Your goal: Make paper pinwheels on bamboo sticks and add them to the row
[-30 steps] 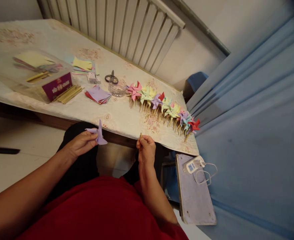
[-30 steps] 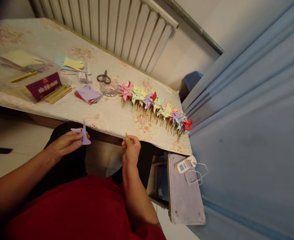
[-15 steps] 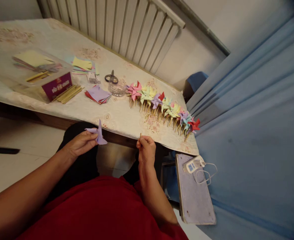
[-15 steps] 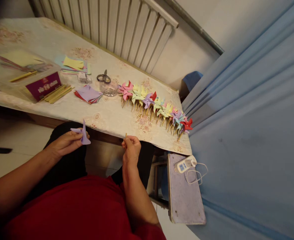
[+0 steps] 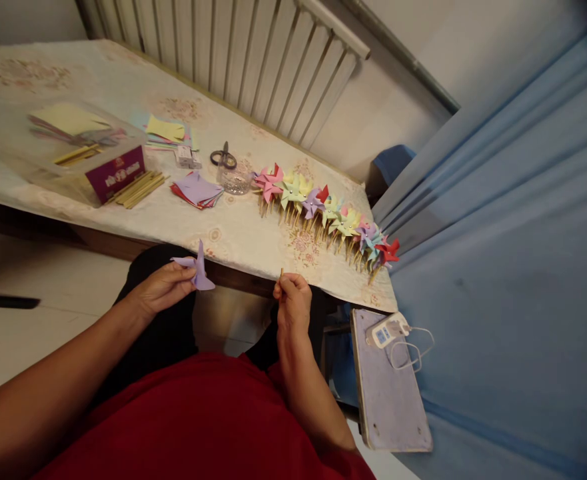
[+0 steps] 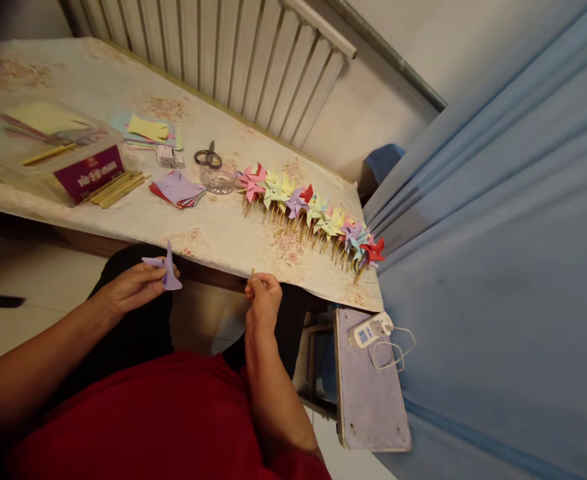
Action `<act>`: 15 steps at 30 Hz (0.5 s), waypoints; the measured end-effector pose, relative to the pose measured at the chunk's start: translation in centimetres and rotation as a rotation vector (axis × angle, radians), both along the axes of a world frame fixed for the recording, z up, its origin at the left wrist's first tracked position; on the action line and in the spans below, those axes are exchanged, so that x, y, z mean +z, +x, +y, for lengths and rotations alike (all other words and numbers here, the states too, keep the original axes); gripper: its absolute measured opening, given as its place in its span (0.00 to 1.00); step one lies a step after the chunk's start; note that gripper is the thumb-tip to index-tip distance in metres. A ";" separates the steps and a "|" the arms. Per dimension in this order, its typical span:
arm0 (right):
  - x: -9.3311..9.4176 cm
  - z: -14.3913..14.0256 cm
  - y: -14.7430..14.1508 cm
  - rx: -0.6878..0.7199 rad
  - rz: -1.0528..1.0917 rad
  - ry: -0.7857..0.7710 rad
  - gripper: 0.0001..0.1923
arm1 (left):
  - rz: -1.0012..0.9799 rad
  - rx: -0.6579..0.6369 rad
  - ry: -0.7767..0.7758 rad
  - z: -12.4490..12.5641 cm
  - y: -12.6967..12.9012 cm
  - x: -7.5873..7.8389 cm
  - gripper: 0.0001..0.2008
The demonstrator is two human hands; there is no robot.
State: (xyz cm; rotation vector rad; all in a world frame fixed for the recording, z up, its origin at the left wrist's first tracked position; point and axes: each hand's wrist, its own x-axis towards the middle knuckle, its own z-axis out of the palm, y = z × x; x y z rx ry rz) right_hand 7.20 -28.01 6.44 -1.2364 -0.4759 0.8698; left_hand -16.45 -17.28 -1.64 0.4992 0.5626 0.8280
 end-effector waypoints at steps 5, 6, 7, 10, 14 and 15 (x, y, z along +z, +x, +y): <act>-0.1 0.0 0.1 0.018 -0.028 0.001 0.09 | 0.015 0.012 -0.011 -0.1 0.2 0.1 0.11; -0.1 0.0 0.2 0.021 -0.024 0.002 0.09 | 0.015 0.012 -0.011 -0.1 0.2 0.1 0.11; -0.1 0.0 0.2 0.020 -0.020 0.004 0.09 | 0.013 0.011 -0.011 -0.1 0.2 0.0 0.11; -0.2 0.1 0.2 0.010 -0.005 0.008 0.11 | 0.010 0.008 -0.013 0.0 0.2 0.0 0.11; -0.2 0.0 0.3 0.014 -0.006 -0.007 0.09 | 0.019 0.000 -0.008 0.0 0.2 0.0 0.11; -0.2 0.0 0.3 0.013 -0.009 -0.008 0.08 | 0.021 0.000 -0.008 0.0 0.2 0.1 0.11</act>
